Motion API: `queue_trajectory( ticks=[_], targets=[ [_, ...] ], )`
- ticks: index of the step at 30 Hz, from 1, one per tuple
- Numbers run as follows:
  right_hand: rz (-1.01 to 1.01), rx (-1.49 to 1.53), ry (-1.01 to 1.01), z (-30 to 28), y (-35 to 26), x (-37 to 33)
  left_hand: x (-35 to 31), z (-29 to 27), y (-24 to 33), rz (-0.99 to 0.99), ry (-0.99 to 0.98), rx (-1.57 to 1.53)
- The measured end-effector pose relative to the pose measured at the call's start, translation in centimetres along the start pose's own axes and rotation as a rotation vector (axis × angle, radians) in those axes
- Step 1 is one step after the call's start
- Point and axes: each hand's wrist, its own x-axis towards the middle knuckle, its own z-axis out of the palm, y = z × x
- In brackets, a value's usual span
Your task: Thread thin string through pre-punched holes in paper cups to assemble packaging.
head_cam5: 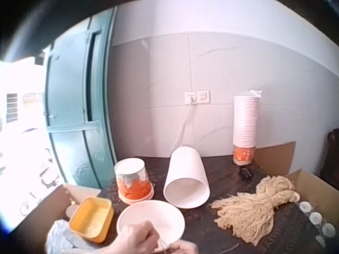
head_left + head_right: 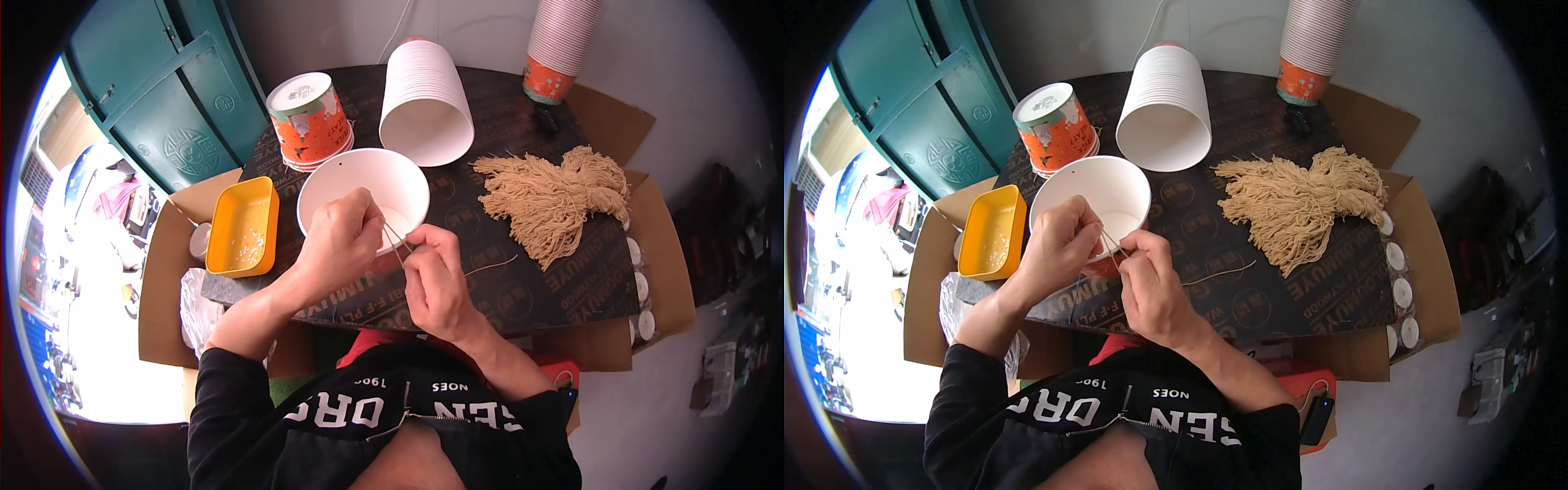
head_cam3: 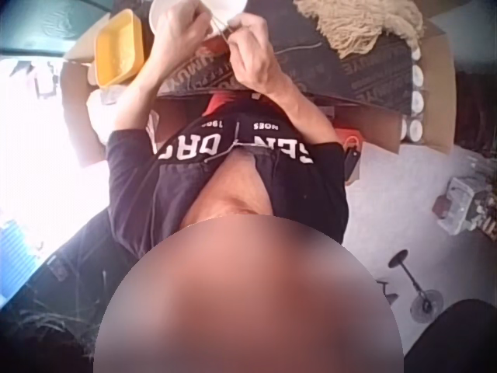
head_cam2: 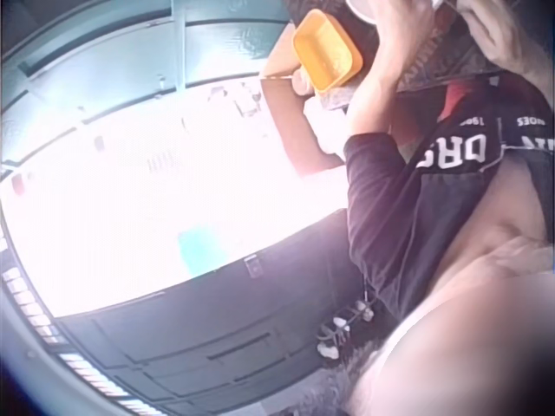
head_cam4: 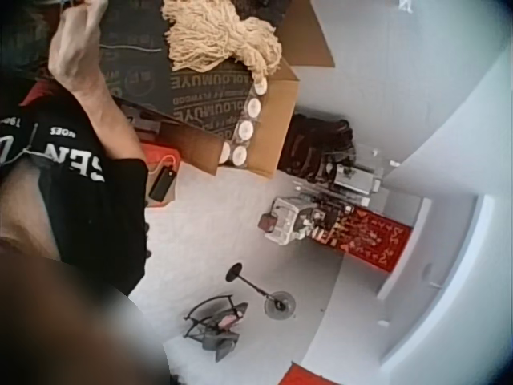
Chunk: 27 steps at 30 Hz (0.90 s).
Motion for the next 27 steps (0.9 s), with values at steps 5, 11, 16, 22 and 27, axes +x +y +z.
queue_trajectory(
  ticks=[5,11,16,22,27],
  targets=[
    [0.095,-0.016,0.082,-0.1,0.0,0.1,-0.1,-0.2,0.1,0.093,0.024,0.068],
    [0.235,0.134,0.144,0.4,-0.1,0.3,-0.5,-0.4,-0.3,0.37,0.004,0.188],
    [0.571,0.445,0.144,0.5,-0.6,0.9,0.0,-0.5,0.0,0.659,0.027,0.276],
    [0.747,0.729,0.129,0.4,-0.5,1.1,0.0,-0.3,0.0,0.7,0.027,0.198],
    [0.844,0.892,0.179,0.8,-0.3,1.0,0.1,-0.2,-0.1,0.549,-0.037,0.107]
  ],
)
